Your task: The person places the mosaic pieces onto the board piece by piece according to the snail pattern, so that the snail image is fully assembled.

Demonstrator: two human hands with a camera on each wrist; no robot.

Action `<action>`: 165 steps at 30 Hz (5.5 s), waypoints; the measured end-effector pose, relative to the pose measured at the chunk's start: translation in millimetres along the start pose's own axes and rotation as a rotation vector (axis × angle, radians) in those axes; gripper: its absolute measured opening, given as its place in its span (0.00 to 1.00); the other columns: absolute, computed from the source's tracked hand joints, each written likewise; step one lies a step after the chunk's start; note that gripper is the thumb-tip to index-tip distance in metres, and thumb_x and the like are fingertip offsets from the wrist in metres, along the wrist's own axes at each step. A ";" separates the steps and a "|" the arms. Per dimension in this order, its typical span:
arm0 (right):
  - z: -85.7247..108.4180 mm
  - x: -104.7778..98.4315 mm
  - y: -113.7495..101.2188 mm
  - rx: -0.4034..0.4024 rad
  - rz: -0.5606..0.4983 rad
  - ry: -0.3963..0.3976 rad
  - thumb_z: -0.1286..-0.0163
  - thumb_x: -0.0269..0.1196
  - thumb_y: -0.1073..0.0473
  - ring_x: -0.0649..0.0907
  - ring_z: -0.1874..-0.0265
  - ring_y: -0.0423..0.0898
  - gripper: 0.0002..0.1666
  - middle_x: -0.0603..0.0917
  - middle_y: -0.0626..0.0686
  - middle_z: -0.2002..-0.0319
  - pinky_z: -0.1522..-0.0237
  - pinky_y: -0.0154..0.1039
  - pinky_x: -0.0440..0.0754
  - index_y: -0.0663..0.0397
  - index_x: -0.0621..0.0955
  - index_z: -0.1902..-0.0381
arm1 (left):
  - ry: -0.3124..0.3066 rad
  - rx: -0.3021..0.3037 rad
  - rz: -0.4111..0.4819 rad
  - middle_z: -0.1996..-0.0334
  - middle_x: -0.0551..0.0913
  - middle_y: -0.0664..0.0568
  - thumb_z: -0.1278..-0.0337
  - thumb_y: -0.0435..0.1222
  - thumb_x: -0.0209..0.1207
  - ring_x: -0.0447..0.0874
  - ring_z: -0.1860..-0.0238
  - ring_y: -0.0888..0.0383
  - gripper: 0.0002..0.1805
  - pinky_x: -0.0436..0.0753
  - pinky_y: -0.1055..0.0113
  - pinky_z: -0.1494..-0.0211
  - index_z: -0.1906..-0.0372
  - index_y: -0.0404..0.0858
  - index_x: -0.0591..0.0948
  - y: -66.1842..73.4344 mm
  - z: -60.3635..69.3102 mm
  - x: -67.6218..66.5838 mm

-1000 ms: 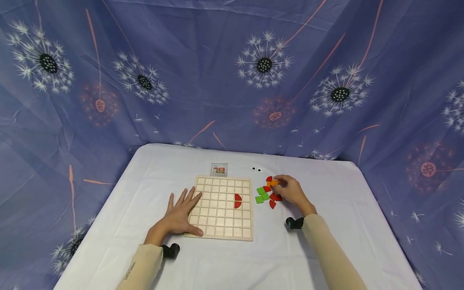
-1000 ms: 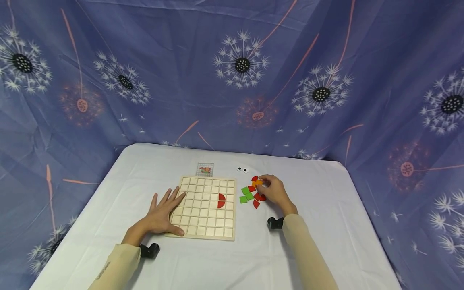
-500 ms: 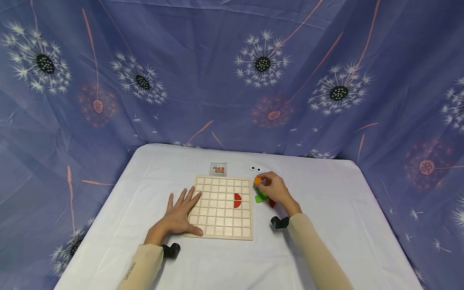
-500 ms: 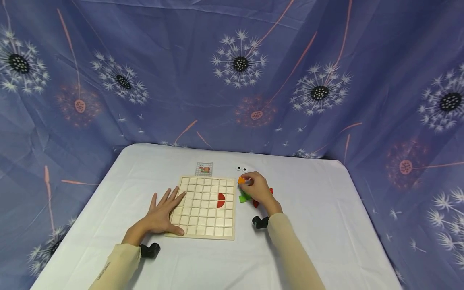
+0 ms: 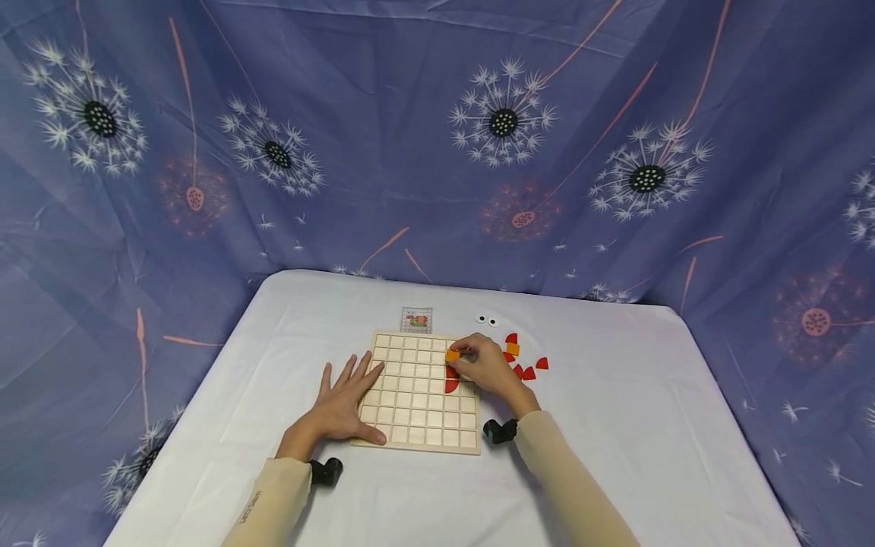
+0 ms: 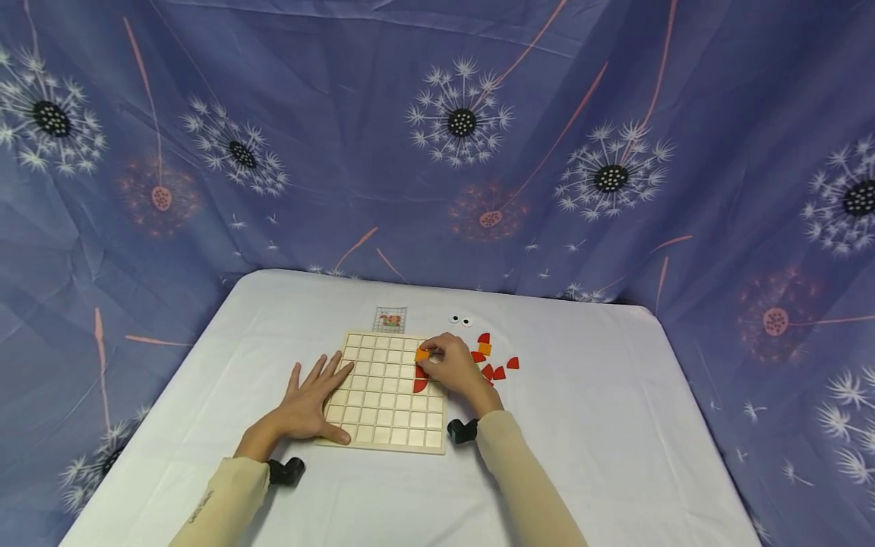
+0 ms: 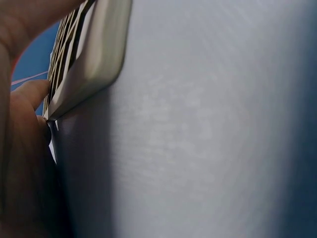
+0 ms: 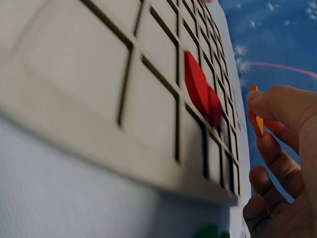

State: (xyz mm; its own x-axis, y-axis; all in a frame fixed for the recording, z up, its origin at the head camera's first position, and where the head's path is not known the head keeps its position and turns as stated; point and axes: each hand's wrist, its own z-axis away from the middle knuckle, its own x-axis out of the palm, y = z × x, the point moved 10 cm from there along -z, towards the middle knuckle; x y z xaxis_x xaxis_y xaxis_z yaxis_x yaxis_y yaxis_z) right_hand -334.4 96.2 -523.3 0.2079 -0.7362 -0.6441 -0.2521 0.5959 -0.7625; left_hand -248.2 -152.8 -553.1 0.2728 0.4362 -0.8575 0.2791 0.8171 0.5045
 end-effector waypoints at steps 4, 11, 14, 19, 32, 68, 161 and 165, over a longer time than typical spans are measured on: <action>-1.5 15.3 -6.0 -0.041 0.018 -0.042 0.36 0.74 0.56 0.82 0.51 0.45 0.13 0.87 0.47 0.53 0.43 0.45 0.81 0.47 0.89 0.53 | -0.003 -0.001 -0.001 0.15 0.42 0.42 0.77 0.70 0.77 0.37 0.17 0.34 0.76 0.26 0.26 0.25 0.17 0.44 0.55 0.0 -0.3 0.2; -2.8 30.9 -11.1 -0.082 0.060 -0.108 0.35 0.74 0.57 0.82 0.49 0.47 0.14 0.87 0.47 0.55 0.44 0.45 0.84 0.49 0.90 0.52 | -0.009 -0.005 0.004 0.15 0.42 0.42 0.76 0.70 0.77 0.37 0.17 0.34 0.76 0.26 0.27 0.24 0.17 0.44 0.55 1.7 -2.1 0.4; -3.2 34.0 -9.3 -0.078 0.095 -0.114 0.35 0.74 0.56 0.80 0.47 0.48 0.13 0.87 0.47 0.56 0.42 0.46 0.82 0.49 0.90 0.52 | -0.009 -0.002 0.008 0.16 0.43 0.41 0.76 0.69 0.77 0.37 0.17 0.34 0.76 0.26 0.27 0.24 0.17 0.43 0.56 3.2 -3.0 0.1; -2.1 35.8 -7.1 -0.078 0.107 -0.109 0.36 0.74 0.57 0.79 0.47 0.49 0.13 0.87 0.48 0.57 0.42 0.49 0.81 0.51 0.90 0.54 | -0.013 -0.001 0.003 0.16 0.43 0.41 0.77 0.69 0.77 0.37 0.16 0.35 0.76 0.27 0.27 0.24 0.17 0.43 0.56 4.1 -4.0 0.4; -3.0 38.8 -9.2 -0.100 0.084 -0.136 0.36 0.75 0.58 0.78 0.44 0.51 0.13 0.87 0.47 0.55 0.37 0.51 0.77 0.50 0.91 0.53 | -0.005 -0.010 0.009 0.16 0.43 0.41 0.78 0.69 0.77 0.37 0.16 0.35 0.76 0.26 0.27 0.24 0.17 0.44 0.56 0.8 -1.1 0.4; 40.5 -88.2 79.5 0.129 0.111 0.232 0.35 0.73 0.59 0.78 0.42 0.64 0.28 0.83 0.64 0.42 0.35 0.61 0.75 0.61 0.82 0.38 | 0.005 0.006 0.003 0.16 0.43 0.40 0.78 0.70 0.77 0.38 0.17 0.33 0.77 0.27 0.26 0.25 0.17 0.43 0.56 -2.3 -0.8 0.0; 30.4 -11.1 6.0 0.017 0.029 0.057 0.38 0.70 0.60 0.76 0.40 0.53 0.19 0.87 0.49 0.46 0.35 0.55 0.76 0.47 0.89 0.48 | -0.071 -0.015 0.031 0.16 0.42 0.40 0.77 0.67 0.80 0.34 0.17 0.33 0.77 0.25 0.23 0.26 0.17 0.42 0.56 0.6 -5.4 -2.1; 31.9 -7.3 3.6 0.011 0.041 0.048 0.37 0.69 0.61 0.76 0.40 0.52 0.17 0.87 0.47 0.48 0.37 0.53 0.77 0.46 0.89 0.49 | -0.068 -0.011 0.034 0.16 0.42 0.39 0.77 0.66 0.80 0.35 0.17 0.32 0.76 0.25 0.23 0.27 0.18 0.41 0.57 2.3 -4.6 -3.2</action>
State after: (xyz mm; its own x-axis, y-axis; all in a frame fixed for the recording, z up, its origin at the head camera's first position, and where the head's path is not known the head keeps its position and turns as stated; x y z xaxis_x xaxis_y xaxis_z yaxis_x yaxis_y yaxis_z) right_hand -306.6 114.0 -523.3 0.1516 -0.7258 -0.6710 -0.2489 0.6289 -0.7366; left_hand -252.7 -150.6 -549.6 0.3438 0.4380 -0.8306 0.2583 0.8064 0.5321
